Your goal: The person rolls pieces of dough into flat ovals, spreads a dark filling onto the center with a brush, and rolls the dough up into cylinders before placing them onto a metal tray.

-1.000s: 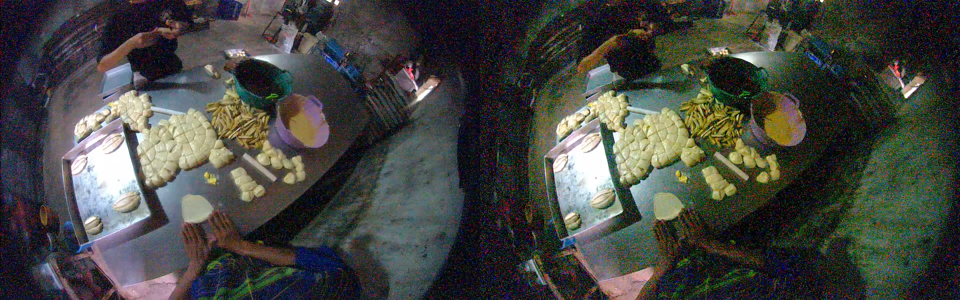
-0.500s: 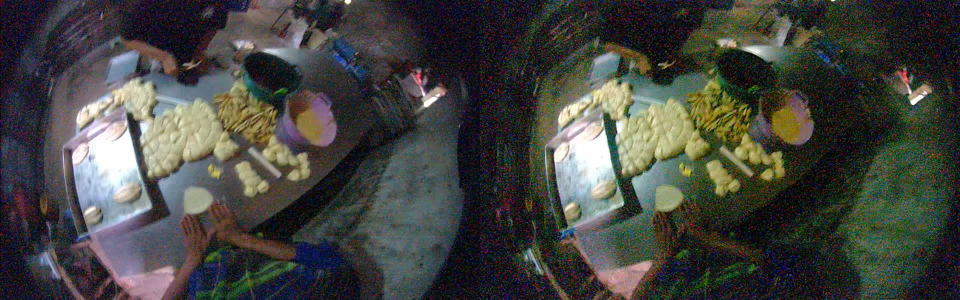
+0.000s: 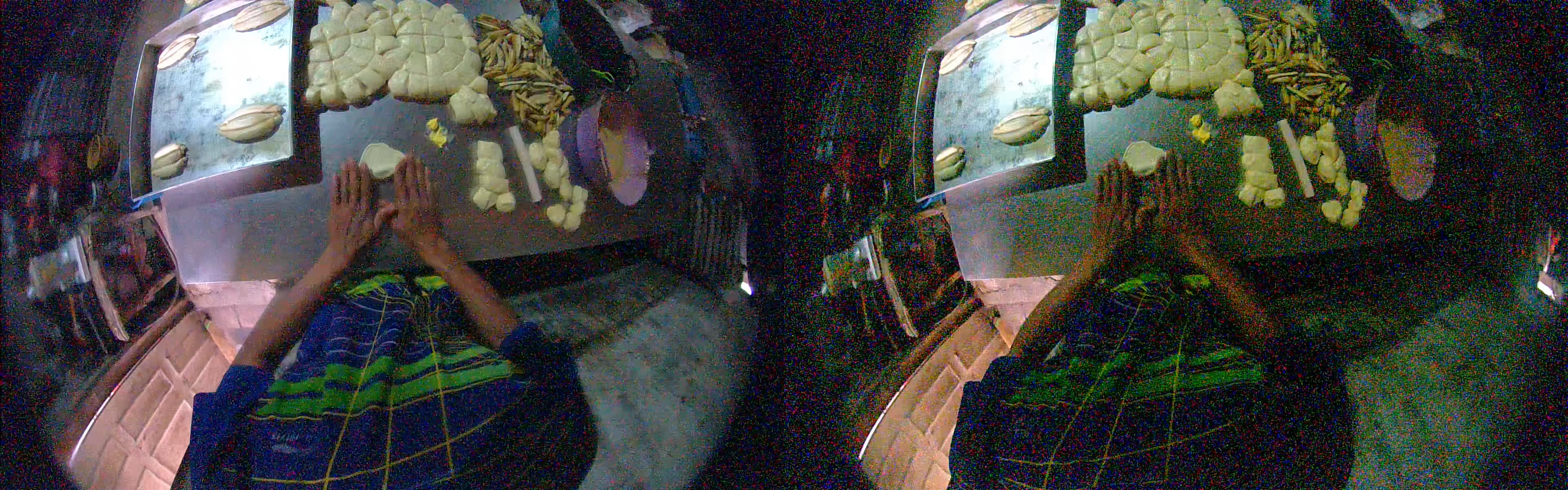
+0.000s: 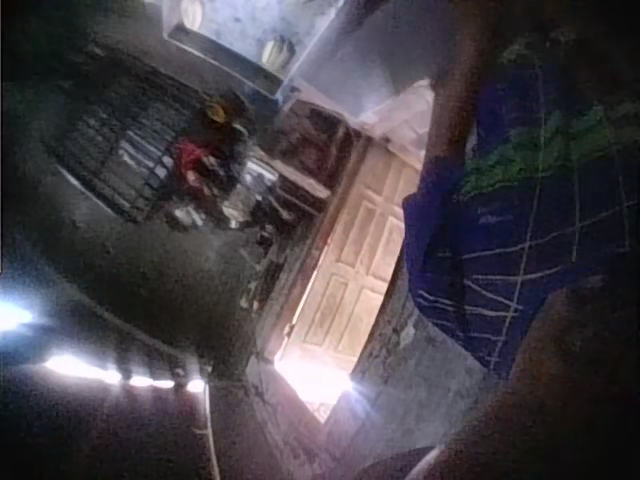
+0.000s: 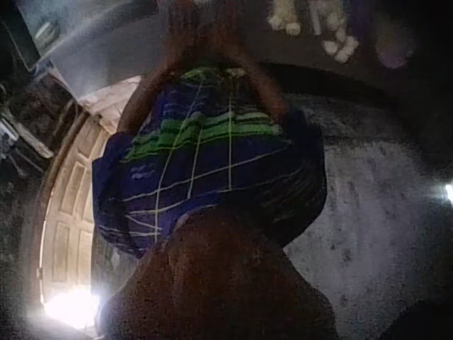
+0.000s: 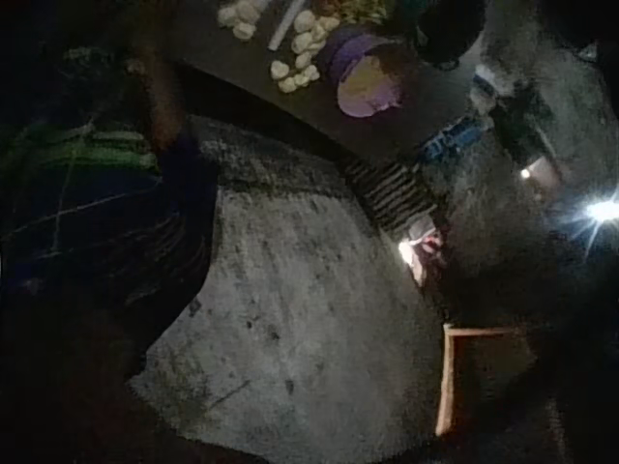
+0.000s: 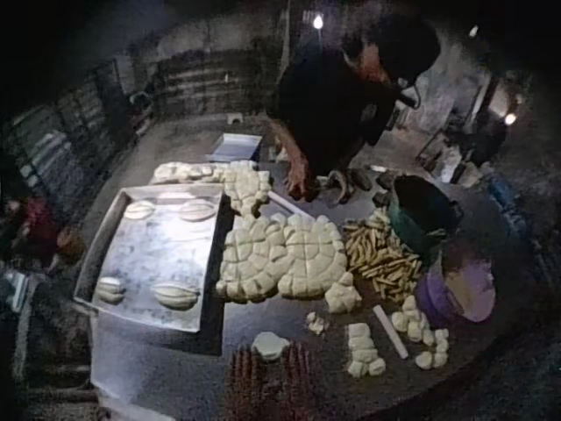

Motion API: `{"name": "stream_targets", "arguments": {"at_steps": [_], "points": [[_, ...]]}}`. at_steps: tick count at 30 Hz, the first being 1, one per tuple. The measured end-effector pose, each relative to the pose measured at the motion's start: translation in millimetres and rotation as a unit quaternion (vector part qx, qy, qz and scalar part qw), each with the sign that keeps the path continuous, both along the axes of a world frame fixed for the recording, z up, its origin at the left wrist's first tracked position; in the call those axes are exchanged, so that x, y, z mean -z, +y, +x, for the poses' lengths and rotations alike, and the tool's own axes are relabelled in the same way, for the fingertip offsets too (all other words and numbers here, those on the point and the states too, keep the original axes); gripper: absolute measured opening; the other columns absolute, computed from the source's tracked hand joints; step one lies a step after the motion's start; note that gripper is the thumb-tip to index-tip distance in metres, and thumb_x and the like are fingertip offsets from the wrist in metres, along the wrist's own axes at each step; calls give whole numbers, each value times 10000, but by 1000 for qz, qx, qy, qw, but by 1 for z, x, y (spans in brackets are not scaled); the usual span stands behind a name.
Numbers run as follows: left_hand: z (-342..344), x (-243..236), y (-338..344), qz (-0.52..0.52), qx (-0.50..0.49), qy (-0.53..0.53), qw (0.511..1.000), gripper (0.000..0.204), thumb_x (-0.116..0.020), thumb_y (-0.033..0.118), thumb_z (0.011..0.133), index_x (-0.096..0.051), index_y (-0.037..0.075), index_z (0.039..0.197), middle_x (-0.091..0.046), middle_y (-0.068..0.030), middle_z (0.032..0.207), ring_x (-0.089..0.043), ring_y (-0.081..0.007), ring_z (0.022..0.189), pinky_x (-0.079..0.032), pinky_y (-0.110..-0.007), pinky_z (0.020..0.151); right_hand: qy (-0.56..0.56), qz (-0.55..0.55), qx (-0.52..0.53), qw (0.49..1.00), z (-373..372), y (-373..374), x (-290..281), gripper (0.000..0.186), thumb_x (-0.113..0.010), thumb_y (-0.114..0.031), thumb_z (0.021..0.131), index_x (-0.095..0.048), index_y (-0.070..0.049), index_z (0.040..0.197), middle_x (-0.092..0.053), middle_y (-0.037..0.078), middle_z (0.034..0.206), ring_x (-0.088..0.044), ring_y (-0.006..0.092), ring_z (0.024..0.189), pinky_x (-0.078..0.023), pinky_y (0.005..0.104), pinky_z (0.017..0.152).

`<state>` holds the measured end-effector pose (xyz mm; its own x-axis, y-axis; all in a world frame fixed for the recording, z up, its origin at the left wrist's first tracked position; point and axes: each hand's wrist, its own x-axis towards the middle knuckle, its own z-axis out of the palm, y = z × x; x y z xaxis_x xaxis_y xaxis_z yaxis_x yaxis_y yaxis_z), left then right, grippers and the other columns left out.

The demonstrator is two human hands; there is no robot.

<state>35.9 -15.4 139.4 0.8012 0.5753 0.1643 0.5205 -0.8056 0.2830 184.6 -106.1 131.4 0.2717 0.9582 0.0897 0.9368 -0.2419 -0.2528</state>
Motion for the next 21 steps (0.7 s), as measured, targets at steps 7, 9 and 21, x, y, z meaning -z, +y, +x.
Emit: {"name": "stream_targets", "arguments": {"at_steps": [7, 9, 21], "points": [[-8, 3, -8, -81, 2, 3, 997, 897, -464, 609, 976, -299, -83, 1523, -242, -320, 1599, -231, -471, 1494, -172, -568, 1225, -18, 13, -31, 999, 2, -21, 14, 815, -562, -394, 962, -241, 65, 1554, -188, 306, 1627, -190, 464, 1513, -211, 569, 1224], [-8, -1, -9, -67, 12, 39, 997, 905, -478, 615, 968, -298, -72, 1529, -242, -312, 1603, -232, -466, 1495, -168, -570, 1224, -8, 20, -40, 999, 2, -18, 14, 818, -561, -400, 959, -243, 64, 1553, -198, 306, 1624, -200, 463, 1511, -205, 568, 1227], [39, 13, 76, -17, -31, -103, 994, 931, -644, 531, 905, -261, 10, 1576, -196, -268, 1641, -214, -424, 1518, -186, -596, 1209, -79, 53, -48, 994, 74, 69, 12, 887, -657, -359, 908, -215, 34, 1570, -256, 238, 1628, -254, 430, 1502, -232, 552, 1219]]}}
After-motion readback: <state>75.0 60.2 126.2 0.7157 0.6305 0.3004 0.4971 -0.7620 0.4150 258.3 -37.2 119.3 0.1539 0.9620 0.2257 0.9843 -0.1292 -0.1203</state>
